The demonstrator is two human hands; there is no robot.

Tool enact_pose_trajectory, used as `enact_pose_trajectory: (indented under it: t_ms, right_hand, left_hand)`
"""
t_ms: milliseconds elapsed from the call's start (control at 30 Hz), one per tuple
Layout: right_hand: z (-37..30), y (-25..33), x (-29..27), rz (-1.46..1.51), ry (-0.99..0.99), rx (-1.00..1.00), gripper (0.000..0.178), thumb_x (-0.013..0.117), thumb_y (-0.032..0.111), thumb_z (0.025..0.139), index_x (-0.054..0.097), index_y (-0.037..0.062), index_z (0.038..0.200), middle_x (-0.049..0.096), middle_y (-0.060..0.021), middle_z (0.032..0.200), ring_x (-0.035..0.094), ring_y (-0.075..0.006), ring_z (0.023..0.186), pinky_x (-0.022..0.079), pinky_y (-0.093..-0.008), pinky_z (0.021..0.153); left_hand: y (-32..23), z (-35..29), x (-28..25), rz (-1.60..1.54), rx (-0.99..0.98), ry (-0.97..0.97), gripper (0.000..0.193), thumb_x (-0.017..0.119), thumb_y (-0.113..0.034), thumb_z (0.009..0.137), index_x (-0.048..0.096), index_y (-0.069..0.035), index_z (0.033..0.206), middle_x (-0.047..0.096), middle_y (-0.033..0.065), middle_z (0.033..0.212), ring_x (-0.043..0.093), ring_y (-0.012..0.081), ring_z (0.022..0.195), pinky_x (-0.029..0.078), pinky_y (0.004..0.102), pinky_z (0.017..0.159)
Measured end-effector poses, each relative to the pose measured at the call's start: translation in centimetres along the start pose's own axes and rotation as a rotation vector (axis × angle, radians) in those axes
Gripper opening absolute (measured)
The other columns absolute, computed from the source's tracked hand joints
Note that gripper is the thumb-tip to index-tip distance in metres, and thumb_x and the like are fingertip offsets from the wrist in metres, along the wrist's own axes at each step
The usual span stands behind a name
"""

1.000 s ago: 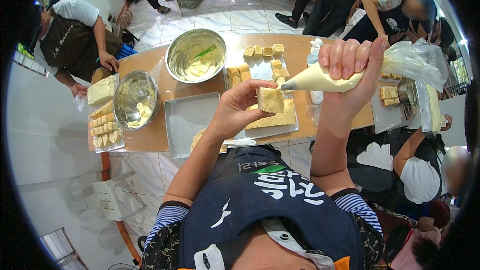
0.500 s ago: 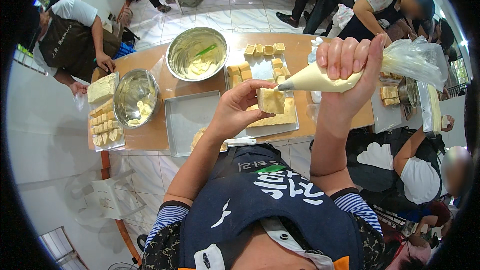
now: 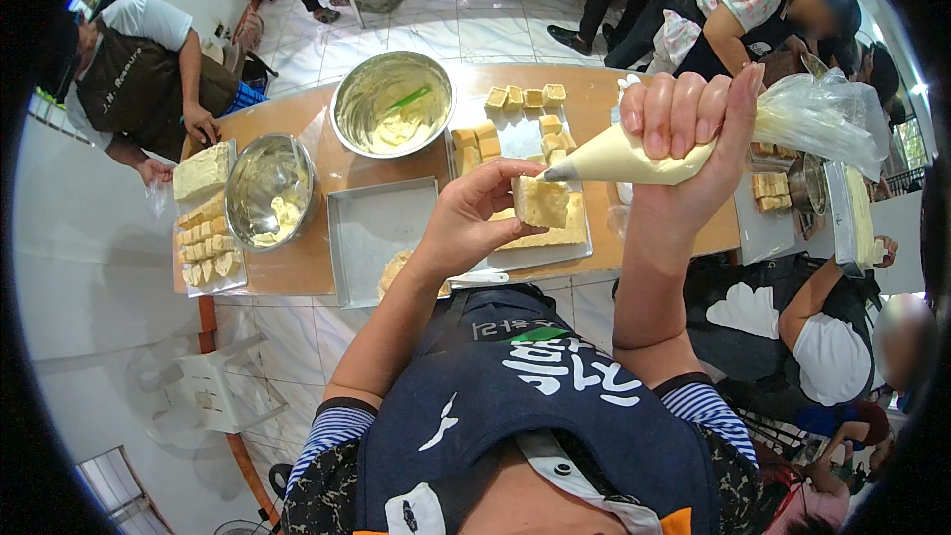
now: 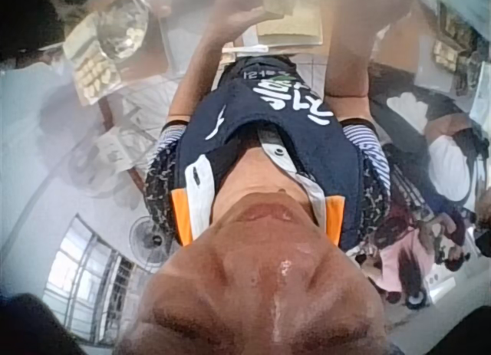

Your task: The person picks up individual squares of pastry and uses a piping bag to squeeze a dollop of white cream into the center of each one.

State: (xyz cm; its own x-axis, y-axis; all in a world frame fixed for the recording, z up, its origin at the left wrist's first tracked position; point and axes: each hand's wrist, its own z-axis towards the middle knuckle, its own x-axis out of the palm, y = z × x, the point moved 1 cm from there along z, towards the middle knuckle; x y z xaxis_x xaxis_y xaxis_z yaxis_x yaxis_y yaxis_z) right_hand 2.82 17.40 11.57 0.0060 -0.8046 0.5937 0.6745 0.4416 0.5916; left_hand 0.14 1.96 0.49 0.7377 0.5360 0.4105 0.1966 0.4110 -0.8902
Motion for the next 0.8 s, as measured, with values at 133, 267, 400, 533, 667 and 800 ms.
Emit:
enact_pose_trajectory:
  t_ms: [133, 267, 400, 533, 667, 800]
  right_hand:
    - [-0.18, -0.25, 0.32, 0.000, 0.016, 0.003, 0.049, 0.030, 0.033, 0.092, 0.031, 0.0122, 0.047, 0.031, -0.0004, 0.037, 0.032, -0.0113, 0.033, 0.036, -0.0269, 0.044]
    - [-0.30, -0.47, 0.25, -0.004, 0.003, 0.021, 0.050, 0.031, 0.035, 0.091, 0.031, 0.0125, 0.047, 0.031, -0.0005, 0.037, 0.033, -0.0117, 0.033, 0.036, -0.0275, 0.044]
    - [-0.32, -0.58, 0.52, 0.016, 0.007, 0.012, 0.049, 0.030, 0.033, 0.092, 0.032, 0.0118, 0.047, 0.032, -0.0005, 0.038, 0.033, -0.0112, 0.034, 0.036, -0.0271, 0.044]
    - [-0.34, -0.59, 0.61, 0.000, 0.000, 0.013, 0.050, 0.029, 0.036, 0.091, 0.030, 0.0130, 0.047, 0.030, -0.0008, 0.038, 0.034, -0.0126, 0.032, 0.036, -0.0285, 0.043]
    - [-0.48, -0.76, 0.95, -0.023, 0.052, 0.007, 0.049, 0.027, 0.035, 0.092, 0.030, 0.0124, 0.048, 0.030, -0.0011, 0.038, 0.033, -0.0130, 0.032, 0.036, -0.0287, 0.043]
    - [-0.61, -0.87, 1.00, -0.015, 0.040, 0.015, 0.049, 0.026, 0.035, 0.092, 0.030, 0.0119, 0.049, 0.029, -0.0013, 0.038, 0.033, -0.0132, 0.033, 0.037, -0.0292, 0.044]
  left_hand:
    - [0.17, -0.19, -0.07, 0.020, 0.023, 0.004, 0.046, 0.065, 0.005, 0.067, 0.047, 0.000, 0.109, 0.051, 0.0055, 0.104, 0.053, 0.0144, 0.094, 0.047, 0.0293, 0.082]
    - [0.13, -0.28, -0.10, 0.039, 0.035, -0.003, 0.046, 0.065, 0.005, 0.067, 0.047, 0.000, 0.108, 0.052, 0.0051, 0.102, 0.053, 0.0140, 0.093, 0.047, 0.0294, 0.082]
    - [0.04, -0.38, -0.14, 0.038, 0.021, -0.010, 0.046, 0.065, 0.006, 0.066, 0.047, 0.000, 0.108, 0.052, 0.0045, 0.101, 0.053, 0.0132, 0.092, 0.047, 0.0288, 0.082]
    - [-0.12, -0.39, -0.17, 0.066, 0.031, 0.008, 0.041, 0.053, 0.013, 0.068, 0.047, 0.002, 0.108, 0.048, 0.0066, 0.103, 0.052, 0.0177, 0.095, 0.050, 0.0301, 0.080]
    - [-0.22, -0.40, -0.32, 0.054, 0.022, 0.009, 0.041, 0.053, 0.013, 0.069, 0.047, 0.002, 0.108, 0.048, 0.0070, 0.103, 0.052, 0.0179, 0.095, 0.049, 0.0301, 0.081]
    - [-0.48, -0.40, -0.14, 0.059, 0.006, -0.011, 0.044, 0.058, 0.011, 0.067, 0.047, 0.000, 0.108, 0.051, 0.0055, 0.101, 0.053, 0.0148, 0.093, 0.048, 0.0289, 0.081]
